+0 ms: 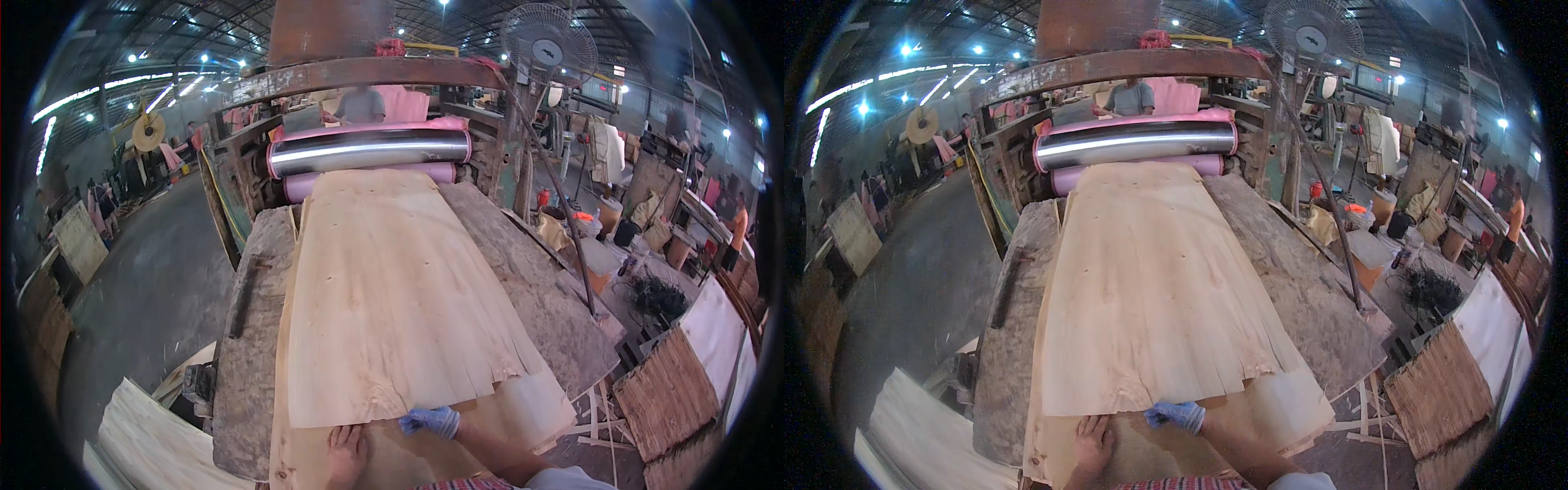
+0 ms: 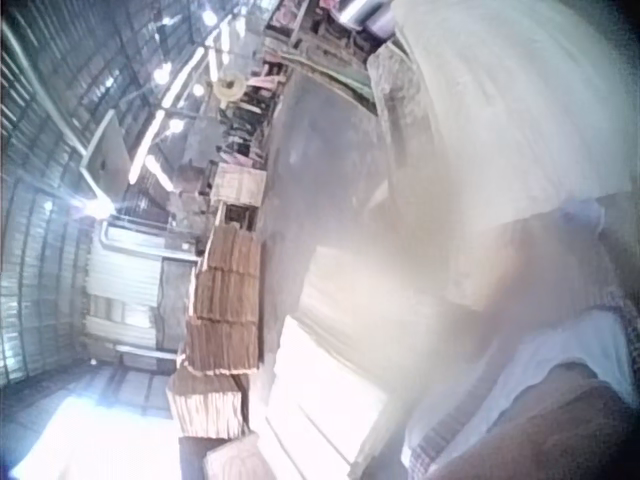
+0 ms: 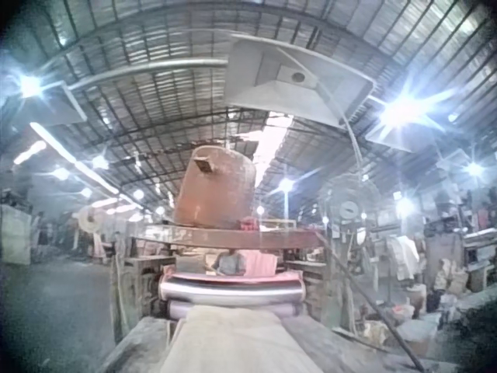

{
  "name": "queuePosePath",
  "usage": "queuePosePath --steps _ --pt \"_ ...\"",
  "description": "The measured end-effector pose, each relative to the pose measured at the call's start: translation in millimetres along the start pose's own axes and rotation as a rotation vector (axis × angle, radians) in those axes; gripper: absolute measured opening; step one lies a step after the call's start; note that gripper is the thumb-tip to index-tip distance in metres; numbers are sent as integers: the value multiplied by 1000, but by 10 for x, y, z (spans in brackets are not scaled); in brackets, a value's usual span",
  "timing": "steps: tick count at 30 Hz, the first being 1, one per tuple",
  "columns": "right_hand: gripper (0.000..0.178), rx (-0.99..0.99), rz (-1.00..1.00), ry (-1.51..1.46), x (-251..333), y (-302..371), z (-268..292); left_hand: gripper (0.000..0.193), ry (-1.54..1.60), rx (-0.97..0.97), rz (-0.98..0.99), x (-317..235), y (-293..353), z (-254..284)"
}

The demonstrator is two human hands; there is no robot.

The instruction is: The person uses a metal rod near a rolling machine, collects and stacks wood veneer sheets as they feed through the rollers, and carries the stacked sheets to place them onto a pile on the floor.

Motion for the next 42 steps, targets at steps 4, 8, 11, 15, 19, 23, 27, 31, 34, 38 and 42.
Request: queuePosePath --steps 4,8,11,15,19,23,27,31,34,38,42 --pt "26 -49 -8 0 192 101 -88 36 40 -22 0 59 20 4" --pt "24 -48 18 78 277 125 -116 35 23 -19 3 48 7 25" --pt "25 -55 11 92 212 114 -85 34 28 -12 11 49 22 24" --pt "27 -71 -65 86 111 93 -42 33 20 -3 33 66 22 12" --pt "28 -58 -23 83 149 106 -58 33 26 -9 41 37 13 35" --pt "28 -47 -55 54 164 114 -91 32 15 -14 47 51 22 41" --pt "29 -58 -22 21 162 137 -69 37 44 26 66 69 36 15" --pt "30 -52 -36 17 140 128 -54 37 34 13 61 48 17 36" --pt "29 -51 -49 40 92 107 -37 34 25 -15 46 40 22 62" --pt "30 -47 -40 14 108 121 -34 35 46 17 76 -4 -14 78" --pt "28 -64 -88 9 103 108 -55 33 65 22 85 32 -1 61"
Point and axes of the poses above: each hand's wrist, its own y-axis away from the middle knuckle, its own z-axis out of the back of the hand, x = y × z, the point moved 9 cm from there along -y, towards the middle knuckle, and after that the axes turned 14 degrees about y, right-handed, at the moved point
